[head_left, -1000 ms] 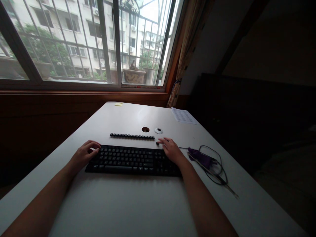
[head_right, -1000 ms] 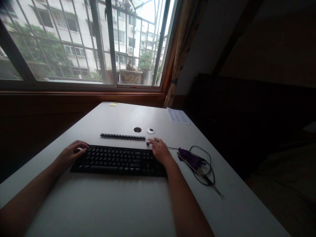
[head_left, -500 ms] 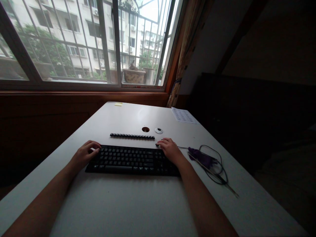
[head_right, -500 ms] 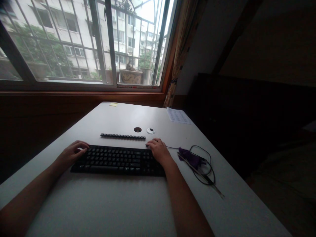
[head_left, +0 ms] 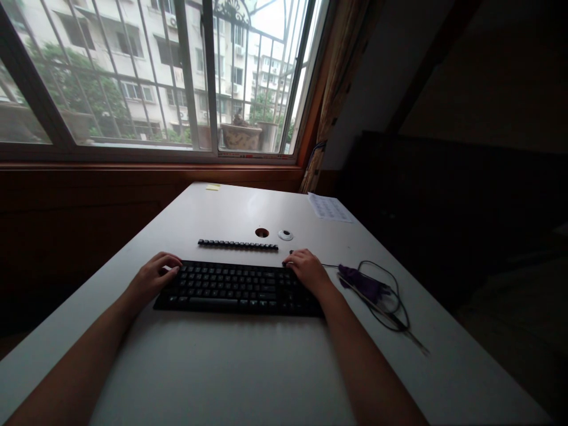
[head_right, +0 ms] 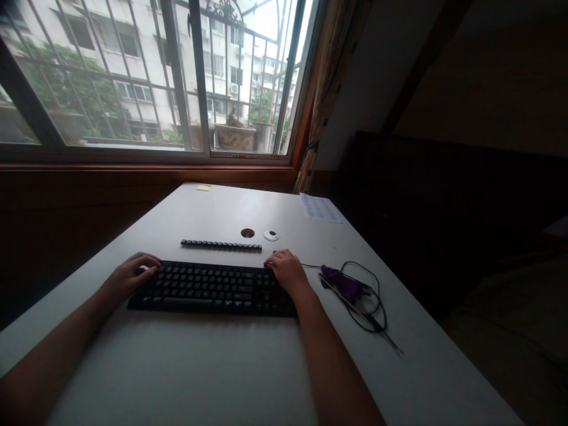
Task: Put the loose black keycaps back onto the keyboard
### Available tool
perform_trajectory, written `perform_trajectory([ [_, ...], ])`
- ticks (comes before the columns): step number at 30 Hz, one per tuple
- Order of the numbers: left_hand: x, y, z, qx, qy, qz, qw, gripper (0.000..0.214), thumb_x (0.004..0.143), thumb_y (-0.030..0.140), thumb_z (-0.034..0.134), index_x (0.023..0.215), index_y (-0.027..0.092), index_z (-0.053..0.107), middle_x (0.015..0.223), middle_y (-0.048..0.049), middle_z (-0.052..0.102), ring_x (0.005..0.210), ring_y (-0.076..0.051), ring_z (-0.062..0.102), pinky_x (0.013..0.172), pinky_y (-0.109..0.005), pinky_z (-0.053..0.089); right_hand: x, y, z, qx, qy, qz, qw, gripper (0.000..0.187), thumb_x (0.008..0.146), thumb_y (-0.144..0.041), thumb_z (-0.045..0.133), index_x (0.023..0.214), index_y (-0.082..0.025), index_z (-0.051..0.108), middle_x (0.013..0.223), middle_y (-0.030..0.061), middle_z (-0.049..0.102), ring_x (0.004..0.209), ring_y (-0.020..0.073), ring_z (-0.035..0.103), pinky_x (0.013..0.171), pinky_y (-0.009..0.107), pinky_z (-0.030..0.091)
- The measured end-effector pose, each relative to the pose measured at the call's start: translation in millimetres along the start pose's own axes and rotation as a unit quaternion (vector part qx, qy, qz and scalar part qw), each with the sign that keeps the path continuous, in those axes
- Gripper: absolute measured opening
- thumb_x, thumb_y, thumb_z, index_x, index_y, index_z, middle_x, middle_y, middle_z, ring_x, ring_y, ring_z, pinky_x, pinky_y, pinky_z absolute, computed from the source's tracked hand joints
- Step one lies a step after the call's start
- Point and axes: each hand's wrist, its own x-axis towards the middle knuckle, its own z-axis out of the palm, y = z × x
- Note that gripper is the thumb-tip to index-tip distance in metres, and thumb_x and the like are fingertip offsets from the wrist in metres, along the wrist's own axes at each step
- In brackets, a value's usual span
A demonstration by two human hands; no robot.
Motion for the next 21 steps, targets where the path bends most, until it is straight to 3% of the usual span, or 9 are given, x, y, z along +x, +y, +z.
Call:
perform_trajectory([
  [7, 1.0, 8.4, -1.4, -0.002, 0.005, -0.009, 1.0, 0.032, 0.087, 0.051, 0.056, 0.088, 0.021, 0.067, 0.104, -0.0063, 0.064, 0.089, -0.023, 0.066, 0.073, -0.032, 0.056, 0.6, -0.7, 1.9, 0.005, 0.003, 0.008, 1.0, 0.02, 0.09, -0.019, 0.061, 0.105, -0.027, 0.073, 0.107, 0.0051, 0.072, 0.111, 0.0241, 0.057, 0.1, 0.042, 0.044],
  [15, 1.2, 3.3, -0.3, -0.005, 0.001, -0.01, 1.0, 0.032, 0.088, 0.051, 0.056, 0.089, 0.021, 0.067, 0.105, -0.0067, 0.064, 0.09, -0.023, 0.066, 0.074, -0.032, 0.057, 2.3, 0.6, 2.9, 0.002, -0.011, 0.0, 1.0, 0.018, 0.089, -0.016, 0.063, 0.099, -0.026, 0.074, 0.101, 0.0047, 0.074, 0.104, 0.0237, 0.059, 0.097, 0.04, 0.045],
  [21, 1.0, 4.2, -0.7, -0.009, 0.0, -0.007, 1.0, 0.032, 0.088, 0.051, 0.056, 0.088, 0.021, 0.066, 0.104, -0.0065, 0.063, 0.093, -0.024, 0.065, 0.075, -0.032, 0.056, 0.7, -1.1, -0.2, 0.023, 0.015, 0.004, 1.0, 0.018, 0.089, -0.017, 0.062, 0.103, -0.023, 0.072, 0.103, 0.0064, 0.074, 0.103, 0.0241, 0.059, 0.096, 0.04, 0.045],
])
